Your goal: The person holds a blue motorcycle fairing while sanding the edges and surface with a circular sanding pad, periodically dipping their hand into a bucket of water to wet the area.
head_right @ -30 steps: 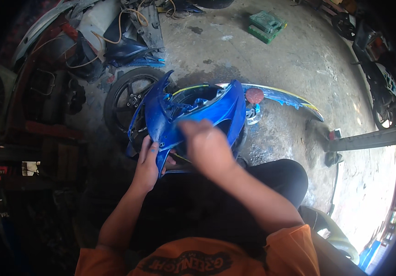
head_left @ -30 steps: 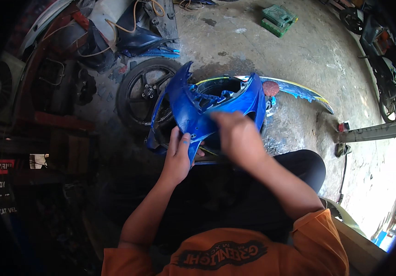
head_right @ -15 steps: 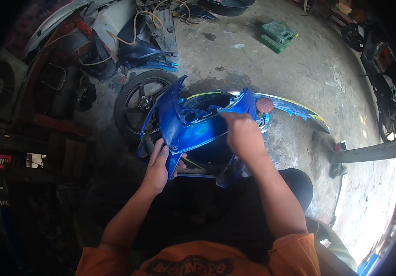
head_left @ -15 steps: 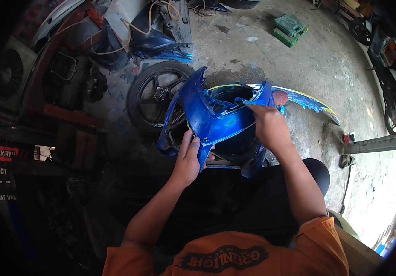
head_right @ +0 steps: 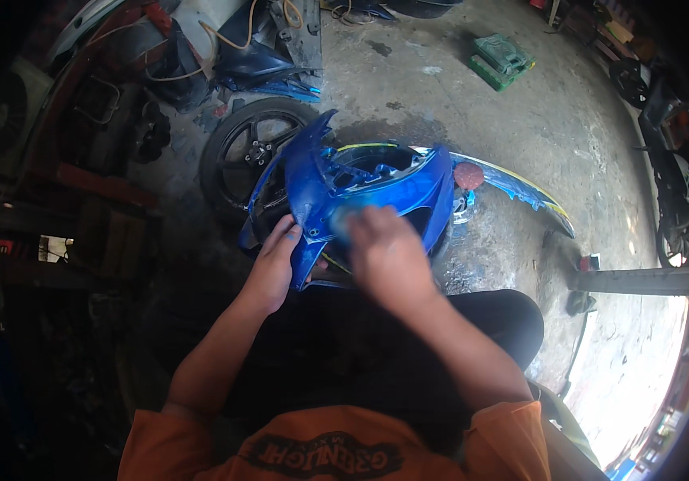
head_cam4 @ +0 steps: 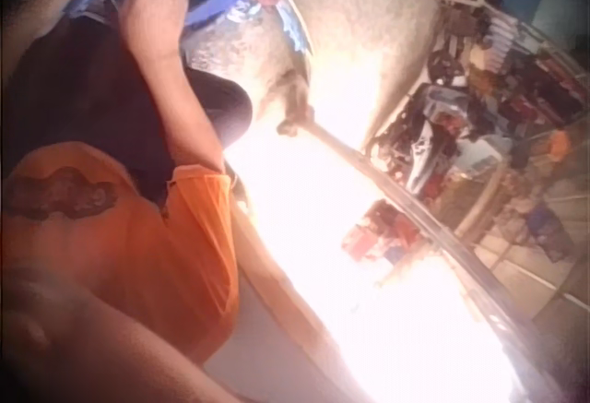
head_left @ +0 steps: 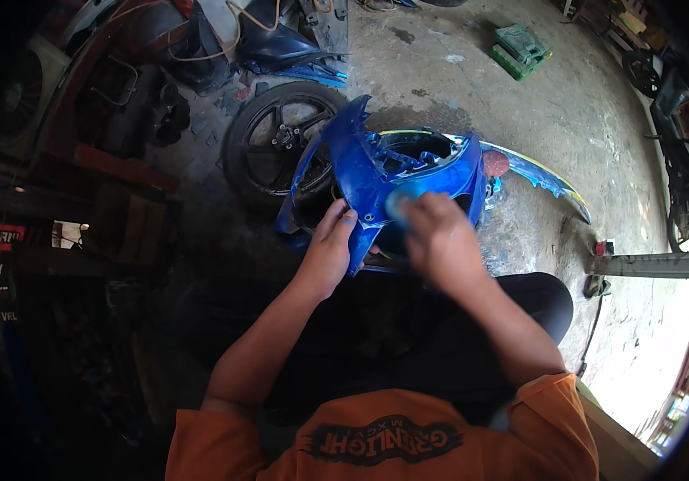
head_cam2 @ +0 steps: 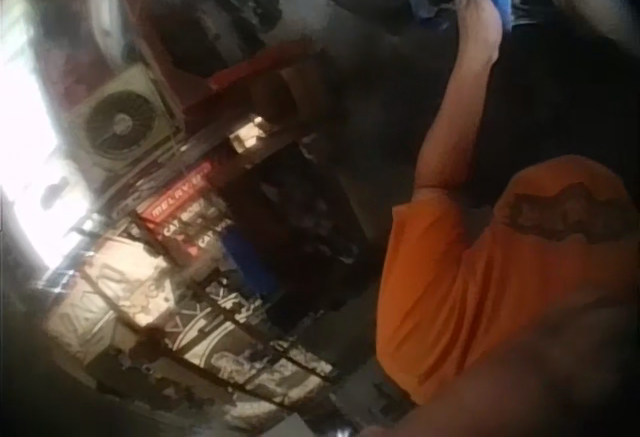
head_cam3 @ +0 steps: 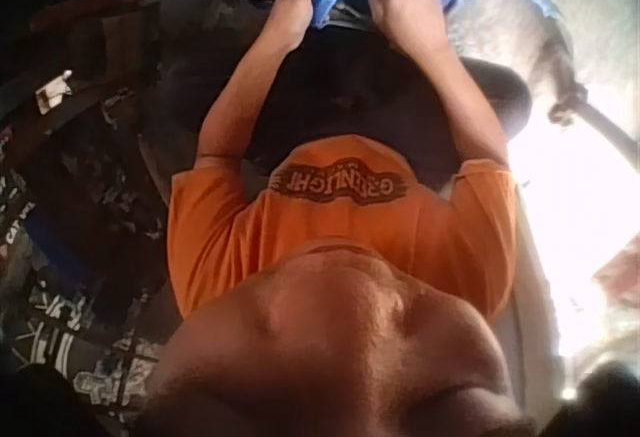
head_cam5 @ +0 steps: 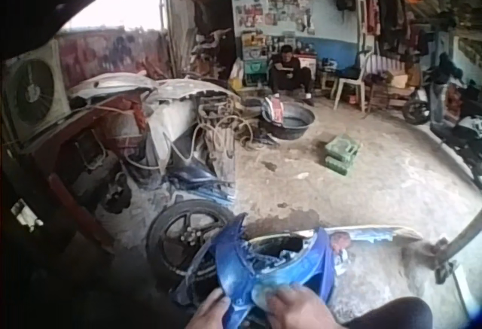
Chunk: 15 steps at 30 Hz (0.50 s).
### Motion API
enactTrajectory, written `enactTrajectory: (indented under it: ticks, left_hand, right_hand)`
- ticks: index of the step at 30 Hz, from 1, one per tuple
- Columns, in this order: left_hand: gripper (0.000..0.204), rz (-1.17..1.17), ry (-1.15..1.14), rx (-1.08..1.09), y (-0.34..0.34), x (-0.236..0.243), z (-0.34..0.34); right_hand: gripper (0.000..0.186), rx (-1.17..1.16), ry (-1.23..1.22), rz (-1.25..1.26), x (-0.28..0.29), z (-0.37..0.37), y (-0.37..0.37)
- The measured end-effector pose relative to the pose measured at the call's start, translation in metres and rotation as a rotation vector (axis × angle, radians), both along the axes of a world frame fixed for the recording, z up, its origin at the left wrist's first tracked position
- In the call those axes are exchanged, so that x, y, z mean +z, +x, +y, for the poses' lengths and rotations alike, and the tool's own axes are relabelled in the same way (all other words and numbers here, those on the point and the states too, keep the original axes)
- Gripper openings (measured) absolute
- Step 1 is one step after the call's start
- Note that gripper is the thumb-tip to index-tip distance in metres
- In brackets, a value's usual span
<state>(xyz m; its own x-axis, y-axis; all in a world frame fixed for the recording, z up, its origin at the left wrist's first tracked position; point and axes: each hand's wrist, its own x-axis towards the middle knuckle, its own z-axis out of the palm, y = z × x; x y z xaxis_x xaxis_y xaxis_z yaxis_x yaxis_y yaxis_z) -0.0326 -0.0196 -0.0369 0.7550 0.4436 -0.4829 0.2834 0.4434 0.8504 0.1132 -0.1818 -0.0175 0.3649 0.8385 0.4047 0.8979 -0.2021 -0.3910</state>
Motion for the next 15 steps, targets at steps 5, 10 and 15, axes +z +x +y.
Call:
enactTrajectory:
  ticks: [5, 10, 15]
  left_hand:
    - [0.038, -0.030, 0.005, -0.035, -0.006, -0.002, 0.005]
    - [0.037, -0.018, -0.006, -0.033, -0.001, -0.001, 0.005]
    - [0.034, -0.041, -0.036, -0.007, -0.003, -0.002, 0.015]
  right_hand:
    - [0.013, -0.100, 0.181, 0.030, -0.008, 0.007, 0.016]
    - [0.035, -0.051, 0.099, 0.059, -0.007, 0.004, 0.009]
    - [0.045, 0.099, 0.088, 0.042, 0.000, 0.006, 0.012]
